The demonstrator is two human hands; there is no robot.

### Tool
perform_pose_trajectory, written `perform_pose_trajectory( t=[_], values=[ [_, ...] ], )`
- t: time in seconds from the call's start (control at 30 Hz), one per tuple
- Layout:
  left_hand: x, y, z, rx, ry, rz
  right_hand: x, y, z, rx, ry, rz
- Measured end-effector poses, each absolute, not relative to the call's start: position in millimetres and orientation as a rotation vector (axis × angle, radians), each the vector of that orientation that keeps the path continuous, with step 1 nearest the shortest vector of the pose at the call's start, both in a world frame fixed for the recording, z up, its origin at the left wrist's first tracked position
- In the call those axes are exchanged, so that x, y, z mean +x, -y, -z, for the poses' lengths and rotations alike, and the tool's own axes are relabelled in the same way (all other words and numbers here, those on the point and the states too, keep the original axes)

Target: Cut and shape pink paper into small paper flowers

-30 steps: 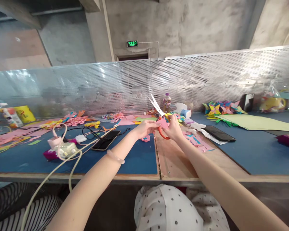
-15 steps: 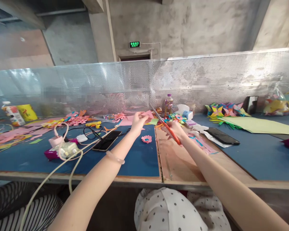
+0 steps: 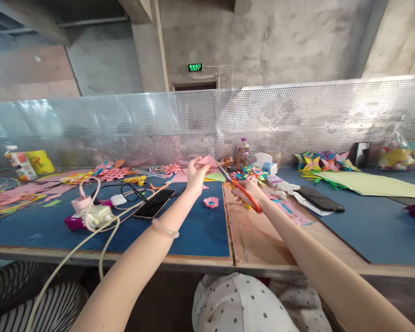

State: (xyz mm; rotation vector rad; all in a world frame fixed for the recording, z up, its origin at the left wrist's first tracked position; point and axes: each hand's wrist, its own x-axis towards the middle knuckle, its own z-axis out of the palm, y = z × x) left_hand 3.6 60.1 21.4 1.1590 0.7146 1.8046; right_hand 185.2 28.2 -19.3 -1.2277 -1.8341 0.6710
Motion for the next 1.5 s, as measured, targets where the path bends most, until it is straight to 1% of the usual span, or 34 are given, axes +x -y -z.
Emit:
perform_pose_trajectory(
  t=[0.17, 0.73, 1.1, 1.5],
  values=[
    [5, -56, -25, 1.153, -0.781, -1.826, 184, -25, 18, -1.228, 1.844, -0.686],
    [8, -52, -26, 1.152, -0.732, -1.836, 186, -30, 24, -1.161, 1.85, -0.702],
    [11, -48, -28, 1.112, -0.697, -1.867, 184, -26, 19, -1.223, 1.829, -0.734],
    [10, -49, -28, 1.098, -0.677, -1.863, 186, -35, 27, -1.206, 1.871, -0.666]
  ],
)
